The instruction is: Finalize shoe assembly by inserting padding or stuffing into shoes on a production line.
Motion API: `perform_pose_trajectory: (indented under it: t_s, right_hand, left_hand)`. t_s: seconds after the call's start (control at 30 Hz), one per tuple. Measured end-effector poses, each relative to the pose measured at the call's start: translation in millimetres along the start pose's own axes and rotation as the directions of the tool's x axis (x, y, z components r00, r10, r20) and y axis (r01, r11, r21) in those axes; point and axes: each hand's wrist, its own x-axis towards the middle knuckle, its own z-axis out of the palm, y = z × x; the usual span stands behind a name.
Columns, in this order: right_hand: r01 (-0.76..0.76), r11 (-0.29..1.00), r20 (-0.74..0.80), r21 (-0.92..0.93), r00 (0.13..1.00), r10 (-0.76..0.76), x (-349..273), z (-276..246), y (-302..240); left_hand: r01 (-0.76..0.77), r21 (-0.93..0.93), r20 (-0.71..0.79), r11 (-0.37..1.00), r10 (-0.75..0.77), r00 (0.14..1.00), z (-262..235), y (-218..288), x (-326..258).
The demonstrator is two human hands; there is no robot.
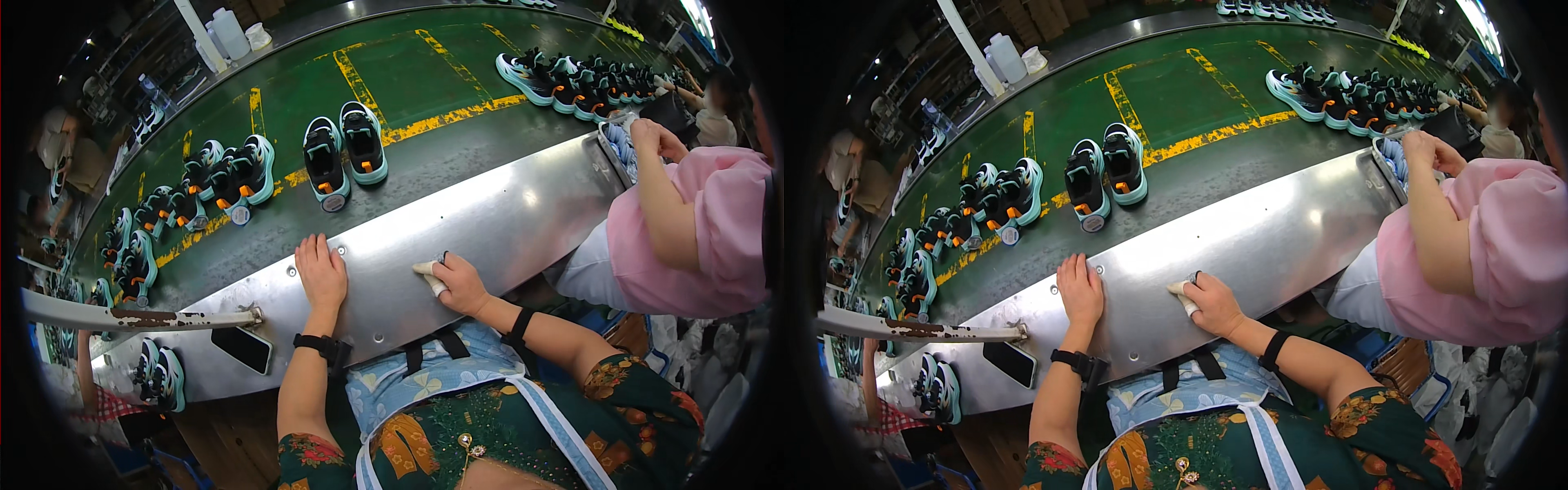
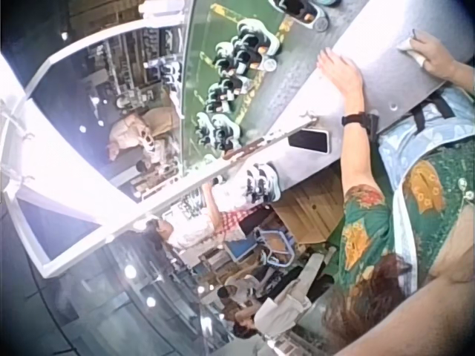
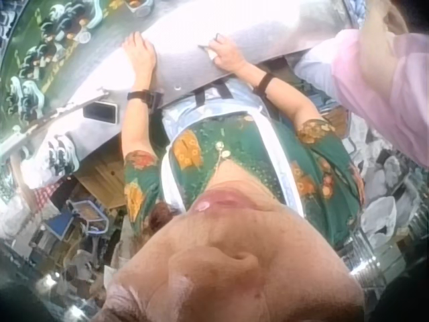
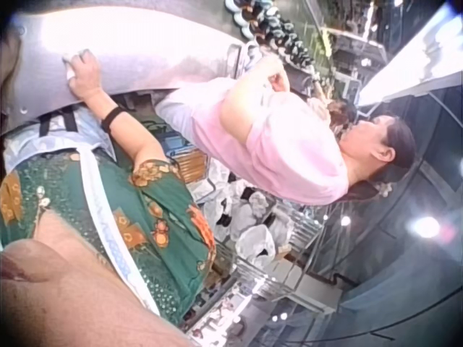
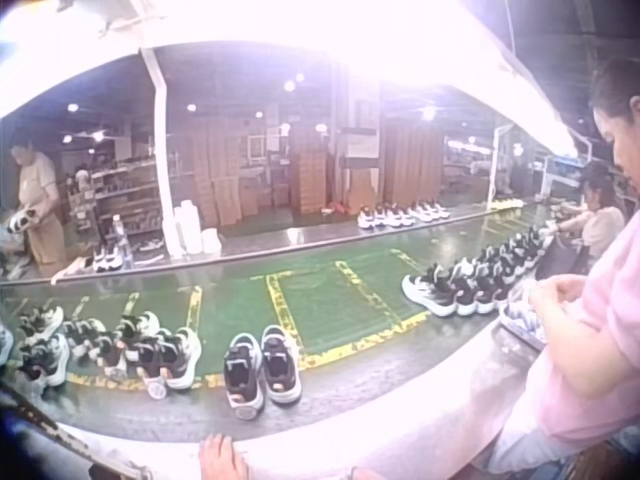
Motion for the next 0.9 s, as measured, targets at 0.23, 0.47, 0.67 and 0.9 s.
perform_pose_trajectory:
  t_s: [0.23,0.47,0.67,0.9]
  right_hand:
    - [-0.016,1.000,0.009,-0.008,1.000,0.016,-3.7,-3.5,9.7]
    - [-0.013,1.000,-0.003,0.027,1.000,0.014,-0.6,0.1,5.1]
    - [-0.011,0.999,0.000,0.048,1.000,0.011,3.5,-7.1,2.4]
    - [-0.032,0.997,-0.003,0.069,0.999,0.033,-1.4,-45.3,15.4]
  left_hand:
    - [-0.014,-0.015,-0.012,1.000,0.014,1.000,2.4,8.9,2.5]
    - [-0.008,-0.008,0.005,1.000,0.008,1.000,-4.3,3.9,3.9]
    - [0.004,0.003,0.011,1.000,-0.004,1.000,-10.7,7.4,9.6]
    - [-0.017,0.014,-0.034,1.000,0.017,0.999,-7.3,46.9,16.7]
